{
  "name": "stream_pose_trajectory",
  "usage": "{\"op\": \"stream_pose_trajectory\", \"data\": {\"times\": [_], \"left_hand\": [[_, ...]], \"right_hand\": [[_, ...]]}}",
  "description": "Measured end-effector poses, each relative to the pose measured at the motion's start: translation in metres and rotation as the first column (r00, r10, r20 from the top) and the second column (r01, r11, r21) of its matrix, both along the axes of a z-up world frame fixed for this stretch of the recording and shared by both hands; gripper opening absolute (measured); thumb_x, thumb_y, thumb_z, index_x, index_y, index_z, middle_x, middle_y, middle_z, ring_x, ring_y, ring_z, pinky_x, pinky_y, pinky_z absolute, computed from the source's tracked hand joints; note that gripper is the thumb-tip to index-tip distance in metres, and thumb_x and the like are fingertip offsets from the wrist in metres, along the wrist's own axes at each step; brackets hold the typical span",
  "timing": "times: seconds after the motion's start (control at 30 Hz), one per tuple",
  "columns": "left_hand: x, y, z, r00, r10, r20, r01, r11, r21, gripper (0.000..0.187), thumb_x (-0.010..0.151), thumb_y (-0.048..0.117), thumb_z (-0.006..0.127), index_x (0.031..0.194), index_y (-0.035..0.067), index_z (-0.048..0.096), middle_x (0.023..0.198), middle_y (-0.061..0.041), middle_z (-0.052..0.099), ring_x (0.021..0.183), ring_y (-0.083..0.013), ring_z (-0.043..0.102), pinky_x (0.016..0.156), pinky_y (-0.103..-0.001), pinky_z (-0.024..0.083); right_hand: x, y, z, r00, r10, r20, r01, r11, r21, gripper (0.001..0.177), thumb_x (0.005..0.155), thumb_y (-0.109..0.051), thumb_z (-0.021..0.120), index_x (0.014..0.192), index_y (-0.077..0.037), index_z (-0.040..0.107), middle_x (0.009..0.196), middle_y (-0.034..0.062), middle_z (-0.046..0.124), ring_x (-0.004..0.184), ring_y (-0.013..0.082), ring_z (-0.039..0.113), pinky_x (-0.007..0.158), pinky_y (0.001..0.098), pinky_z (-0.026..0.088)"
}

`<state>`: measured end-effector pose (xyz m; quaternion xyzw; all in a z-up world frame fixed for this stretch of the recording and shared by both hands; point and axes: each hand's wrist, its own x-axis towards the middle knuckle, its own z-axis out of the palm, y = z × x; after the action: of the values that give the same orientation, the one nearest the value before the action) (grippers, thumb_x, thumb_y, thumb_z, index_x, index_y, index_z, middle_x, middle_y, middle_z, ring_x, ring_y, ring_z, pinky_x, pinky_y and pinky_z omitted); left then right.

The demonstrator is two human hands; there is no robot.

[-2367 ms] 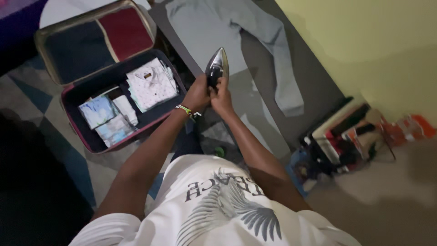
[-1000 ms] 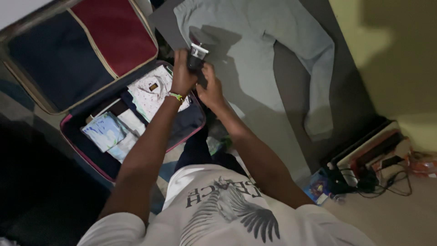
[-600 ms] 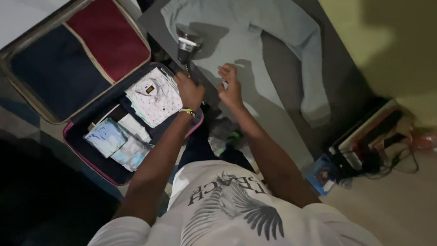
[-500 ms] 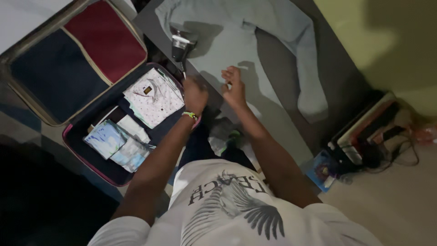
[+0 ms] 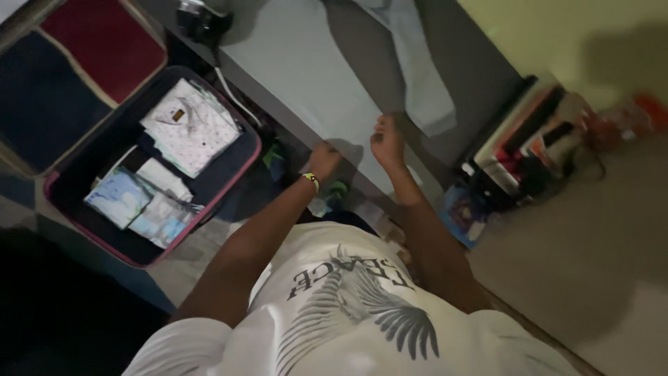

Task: The person irons a pair of gray pants on a table, smoothing the fabric by hand and moving an iron over the garment while a suitcase containing other clothes sits nearby.

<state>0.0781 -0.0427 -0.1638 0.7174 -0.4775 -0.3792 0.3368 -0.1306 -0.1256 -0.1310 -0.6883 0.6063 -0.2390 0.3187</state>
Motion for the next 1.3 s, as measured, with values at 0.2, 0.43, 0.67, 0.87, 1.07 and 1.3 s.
{"op": "stream_pose_trajectory", "data": {"times": [0.2,0.43,0.67,0.87,1.07,1.3], "left_hand": [[-0.067,0.035,-0.007,0.737,0.384,-0.556,-0.182,0.905,0.384,0.017,0.077,0.01,0.068,0.067,-0.003,0.063,0.061,-0.009,0.06,0.049,-0.0205,0.059,0.043,-0.039,0.044],[-0.13,0.058,0.001,-0.056,0.343,-0.938,-0.161,0.924,0.347,0.013,0.083,0.014,0.059,0.078,0.004,0.066,0.067,-0.008,0.063,0.057,-0.0222,0.063,0.049,-0.037,0.049],[-0.157,0.056,0.021,0.739,0.375,-0.559,-0.133,0.896,0.425,0.015,0.085,0.01,0.056,0.078,0.001,0.066,0.065,-0.01,0.063,0.054,-0.0201,0.061,0.047,-0.035,0.048],[-0.142,0.049,0.028,0.666,0.392,-0.635,-0.123,0.897,0.426,0.014,0.085,0.012,0.062,0.083,-0.001,0.067,0.066,-0.008,0.066,0.052,-0.0192,0.059,0.045,-0.034,0.046],[-0.125,0.051,0.043,0.637,0.387,-0.667,-0.073,0.891,0.448,0.024,0.093,0.025,0.071,0.089,0.002,0.067,0.073,-0.008,0.064,0.061,-0.0175,0.058,0.056,-0.032,0.047],[-0.078,0.029,0.069,0.306,0.473,-0.826,-0.274,0.875,0.399,0.017,0.089,0.015,0.074,0.094,0.01,0.058,0.085,-0.003,0.056,0.081,-0.0202,0.054,0.074,-0.037,0.047]], "right_hand": [[-0.089,0.031,0.011,0.987,-0.014,-0.163,-0.02,0.978,-0.207,0.041,0.079,0.001,0.072,0.118,0.001,0.06,0.115,0.0268,0.064,0.109,0.0432,0.062,0.095,0.0503,0.05],[-0.138,0.042,-0.001,0.975,0.01,-0.221,-0.049,0.984,-0.173,0.043,0.077,-0.013,0.081,0.114,-0.001,0.061,0.107,0.0232,0.064,0.102,0.0438,0.061,0.089,0.0533,0.049],[-0.132,0.041,-0.016,0.997,0.014,0.076,-0.027,0.984,0.178,0.031,0.084,-0.02,0.079,0.104,-0.001,0.065,0.088,0.0129,0.066,0.079,0.0251,0.063,0.073,0.041,0.051],[-0.144,0.024,0.017,0.951,0.186,0.248,-0.273,0.88,0.388,0.023,0.095,-0.018,0.073,0.089,0.0,0.06,0.077,0.0017,0.052,0.073,0.012,0.046,0.066,0.0341,0.042],[-0.133,0.005,0.069,0.82,0.123,0.559,-0.443,0.755,0.483,0.016,0.101,-0.021,0.069,0.1,-0.007,0.062,0.089,-0.0076,0.054,0.083,0.0051,0.048,0.076,0.0252,0.042],[-0.091,-0.029,0.1,0.696,0.054,0.716,-0.542,0.694,0.474,0.019,0.1,-0.02,0.071,0.113,-0.007,0.066,0.094,-0.0054,0.058,0.081,0.0074,0.048,0.072,0.0267,0.039]]}}
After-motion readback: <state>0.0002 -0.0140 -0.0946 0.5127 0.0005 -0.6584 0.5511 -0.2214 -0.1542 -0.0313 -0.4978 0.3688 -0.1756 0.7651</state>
